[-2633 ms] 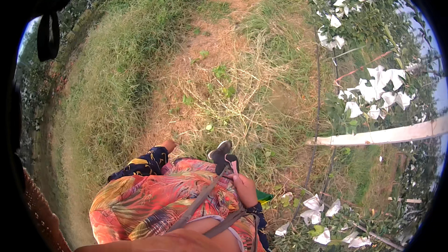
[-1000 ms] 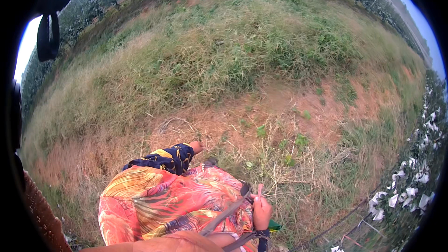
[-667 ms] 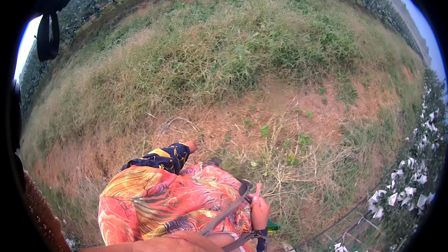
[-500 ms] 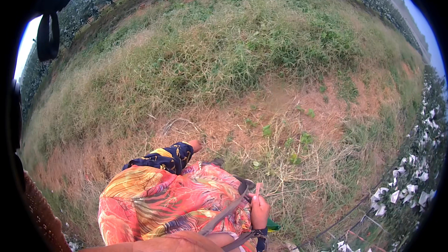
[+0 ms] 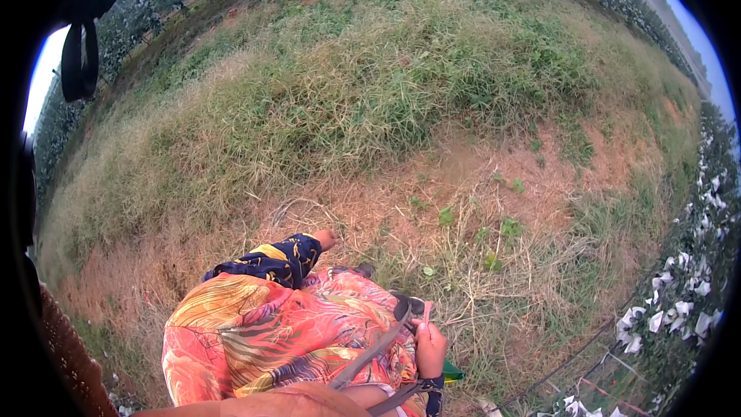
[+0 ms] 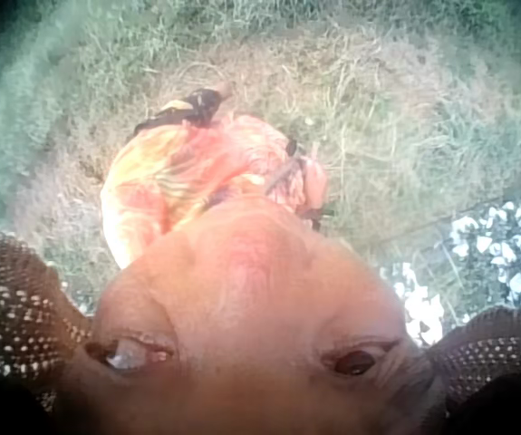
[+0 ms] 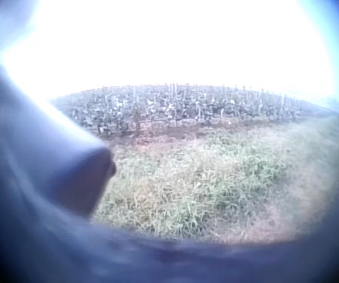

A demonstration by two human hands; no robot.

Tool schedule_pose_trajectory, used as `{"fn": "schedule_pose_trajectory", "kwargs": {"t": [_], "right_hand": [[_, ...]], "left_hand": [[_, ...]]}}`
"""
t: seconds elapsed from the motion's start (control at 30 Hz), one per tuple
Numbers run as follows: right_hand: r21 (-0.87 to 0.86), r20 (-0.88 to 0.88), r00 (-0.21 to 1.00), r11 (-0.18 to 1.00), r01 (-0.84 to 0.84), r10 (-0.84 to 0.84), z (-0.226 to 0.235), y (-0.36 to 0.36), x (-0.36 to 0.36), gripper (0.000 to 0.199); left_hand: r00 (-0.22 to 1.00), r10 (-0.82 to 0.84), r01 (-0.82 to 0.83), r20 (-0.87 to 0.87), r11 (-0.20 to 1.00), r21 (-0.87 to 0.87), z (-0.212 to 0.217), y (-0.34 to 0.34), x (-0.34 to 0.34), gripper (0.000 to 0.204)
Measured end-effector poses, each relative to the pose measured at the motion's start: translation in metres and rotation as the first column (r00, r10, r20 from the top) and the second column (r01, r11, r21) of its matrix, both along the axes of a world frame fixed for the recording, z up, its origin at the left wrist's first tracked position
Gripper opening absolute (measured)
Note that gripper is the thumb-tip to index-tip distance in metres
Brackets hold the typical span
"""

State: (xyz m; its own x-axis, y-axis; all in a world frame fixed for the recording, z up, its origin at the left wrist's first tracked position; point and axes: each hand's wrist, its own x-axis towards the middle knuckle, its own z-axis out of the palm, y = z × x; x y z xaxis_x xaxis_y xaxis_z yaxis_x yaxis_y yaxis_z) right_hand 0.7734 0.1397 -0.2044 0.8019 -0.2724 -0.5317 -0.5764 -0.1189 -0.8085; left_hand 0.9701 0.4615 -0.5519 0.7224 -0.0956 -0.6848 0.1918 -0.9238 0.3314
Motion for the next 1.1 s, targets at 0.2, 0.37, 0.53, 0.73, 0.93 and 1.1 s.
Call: {"fn": "schedule_pose_trajectory", "kwargs": {"t": [0.2,0.37,0.53,0.73,0.93,1.1], "right_hand": [[0.0,0.004,1.0,1.0,-0.014,0.014,-0.001,-0.002,0.0,0.028],[-0.035,0.034,0.999,0.999,-0.041,0.042,0.0,-0.001,0.0,0.027],[-0.028,0.027,0.999,0.999,-0.03,0.031,0.0,0.001,0.0,0.026],[0.007,0.01,1.0,1.0,0.007,-0.007,-0.008,-0.003,-0.01,0.026],[-0.009,0.026,1.0,1.0,-0.005,0.005,-0.012,-0.001,-0.016,0.027],[-0.009,0.027,1.0,1.0,-0.015,0.015,-0.011,0.002,-0.019,0.028]], "left_hand": [[0.999,0.016,-0.017,-0.044,0.999,-0.029,-0.004,0.001,-0.004,0.029],[0.998,0.016,-0.018,-0.056,0.999,-0.039,-0.006,0.0,-0.003,0.033],[0.999,-0.012,0.011,-0.041,0.999,-0.038,-0.001,-0.001,0.0,0.034],[0.997,-0.038,0.033,-0.074,0.997,-0.069,0.017,-0.009,0.003,0.032],[0.999,-0.039,0.036,-0.039,0.998,-0.058,0.007,-0.004,-0.004,0.033],[0.999,-0.019,0.017,-0.034,0.998,-0.06,-0.005,0.001,-0.008,0.032]]}}
